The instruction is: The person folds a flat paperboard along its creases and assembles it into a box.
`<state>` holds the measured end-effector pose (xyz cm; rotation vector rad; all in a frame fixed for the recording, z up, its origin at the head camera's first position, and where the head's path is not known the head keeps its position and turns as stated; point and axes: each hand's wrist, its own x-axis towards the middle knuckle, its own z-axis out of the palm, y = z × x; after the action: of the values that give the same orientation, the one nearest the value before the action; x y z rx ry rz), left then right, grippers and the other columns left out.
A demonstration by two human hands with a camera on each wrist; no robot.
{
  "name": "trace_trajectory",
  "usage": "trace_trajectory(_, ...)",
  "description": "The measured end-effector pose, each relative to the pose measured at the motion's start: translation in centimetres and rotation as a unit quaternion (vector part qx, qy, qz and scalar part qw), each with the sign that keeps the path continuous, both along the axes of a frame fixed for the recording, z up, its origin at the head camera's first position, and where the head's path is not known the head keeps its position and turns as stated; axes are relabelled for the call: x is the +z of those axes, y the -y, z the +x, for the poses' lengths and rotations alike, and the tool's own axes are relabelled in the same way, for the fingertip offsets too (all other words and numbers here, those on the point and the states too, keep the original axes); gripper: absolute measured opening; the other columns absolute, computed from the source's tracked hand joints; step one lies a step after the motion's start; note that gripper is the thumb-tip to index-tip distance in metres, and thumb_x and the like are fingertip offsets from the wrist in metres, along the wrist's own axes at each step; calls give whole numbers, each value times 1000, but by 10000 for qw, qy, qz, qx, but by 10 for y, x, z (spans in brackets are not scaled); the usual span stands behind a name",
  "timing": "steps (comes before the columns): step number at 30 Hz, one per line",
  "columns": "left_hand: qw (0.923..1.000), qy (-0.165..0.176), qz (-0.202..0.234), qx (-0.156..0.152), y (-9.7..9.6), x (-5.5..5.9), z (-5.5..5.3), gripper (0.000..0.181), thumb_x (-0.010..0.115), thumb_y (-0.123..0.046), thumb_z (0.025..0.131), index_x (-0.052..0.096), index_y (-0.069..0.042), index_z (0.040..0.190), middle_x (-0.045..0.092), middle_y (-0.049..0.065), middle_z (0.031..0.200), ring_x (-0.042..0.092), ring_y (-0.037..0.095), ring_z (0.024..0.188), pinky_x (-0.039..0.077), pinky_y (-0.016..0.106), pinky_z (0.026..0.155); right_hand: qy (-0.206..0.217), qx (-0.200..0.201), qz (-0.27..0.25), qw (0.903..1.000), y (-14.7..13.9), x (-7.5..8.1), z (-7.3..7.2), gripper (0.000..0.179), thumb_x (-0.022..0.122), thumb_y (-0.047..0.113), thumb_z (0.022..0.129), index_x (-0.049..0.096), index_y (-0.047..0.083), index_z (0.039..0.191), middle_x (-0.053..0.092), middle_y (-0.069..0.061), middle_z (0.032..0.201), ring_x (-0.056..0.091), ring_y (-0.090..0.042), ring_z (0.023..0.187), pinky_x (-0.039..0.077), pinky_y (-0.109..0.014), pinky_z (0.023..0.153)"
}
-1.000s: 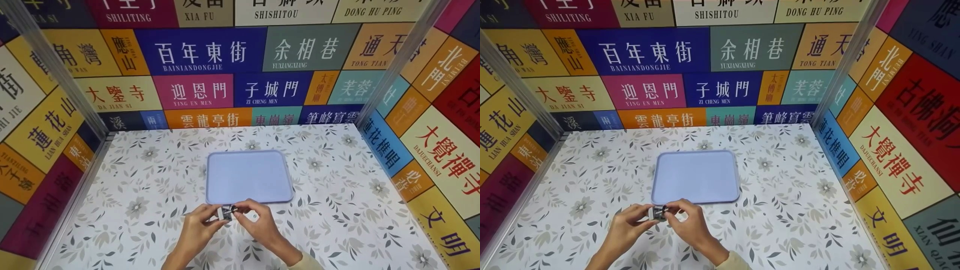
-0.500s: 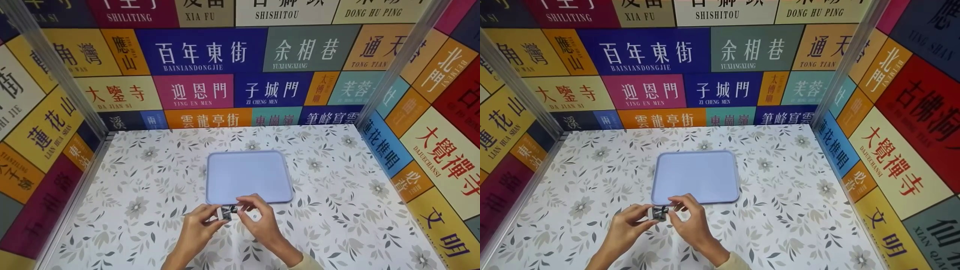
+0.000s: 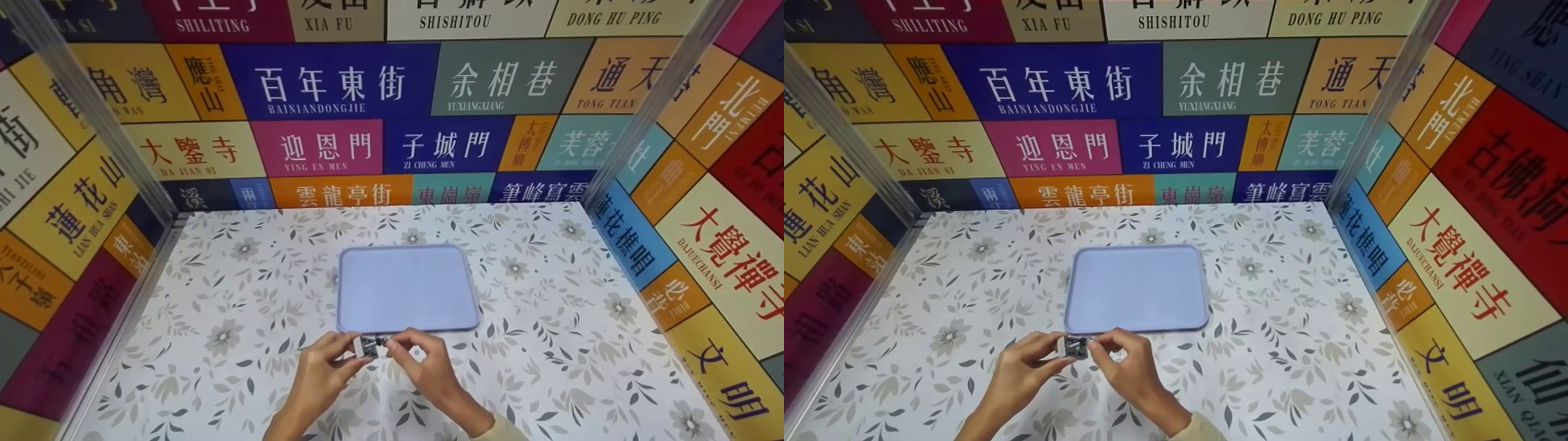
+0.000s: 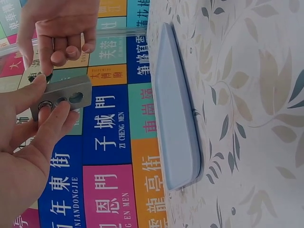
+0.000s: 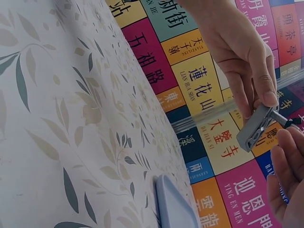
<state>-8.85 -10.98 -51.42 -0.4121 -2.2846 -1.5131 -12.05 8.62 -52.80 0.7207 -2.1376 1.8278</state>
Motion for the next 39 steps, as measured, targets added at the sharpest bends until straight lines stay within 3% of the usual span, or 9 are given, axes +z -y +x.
trace_trajectory(8,10000,15,-10,-69,0,1,0,32,84,-8,79,75,0,109,67,8,89,70,13,82,65,20,72,-92,-124,115,9998,2,0,-2,10,73,3,89,76,10,95,75,-6,81,66,-5,74,62,-24,66)
trace_trajectory(13,9995,281,18,-144,1,1,-1,33,83,-9,80,75,-1,111,69,7,93,72,16,85,65,18,73,-183,-132,167,9996,2,2,-2,12,75,-3,84,74,4,95,72,-10,80,66,-7,75,61,-28,65)
trace_trajectory(17,9992,355,-83,-134,1,1,-1,34,83,-10,80,75,-2,113,70,7,95,73,17,87,64,17,73,-225,3,106,9997,2,15,2,12,74,-8,82,72,-3,94,70,-14,79,66,-9,75,61,-25,66)
trace_trajectory(21,9997,171,-100,-111,-1,1,0,34,84,-9,79,75,-1,111,70,8,94,73,19,84,65,17,71,-327,92,61,9994,2,26,6,13,73,-10,82,71,-6,94,69,-15,79,66,-11,75,60,-24,66)
trace_trajectory(28,9999,79,-15,-145,-1,1,0,34,84,-8,79,75,1,111,70,11,95,73,21,85,65,18,72,-393,101,97,9991,-1,-4,-6,17,75,-4,84,73,4,99,70,-16,82,67,-15,76,60,-23,67)
trace_trajectory(34,9995,271,46,-153,0,0,-1,33,83,-8,80,75,-1,111,69,8,92,71,12,84,65,18,73,-290,-27,50,9996,-3,-2,-4,18,75,4,88,72,12,104,69,-6,87,66,-13,80,59,-25,69)
trace_trajectory(39,9997,248,31,-80,0,1,-1,31,83,-9,80,76,-2,109,67,5,89,68,7,80,65,18,71,-108,3,-26,9999,-3,0,-1,13,72,4,91,69,15,86,68,-3,77,63,-8,73,58,-23,66)
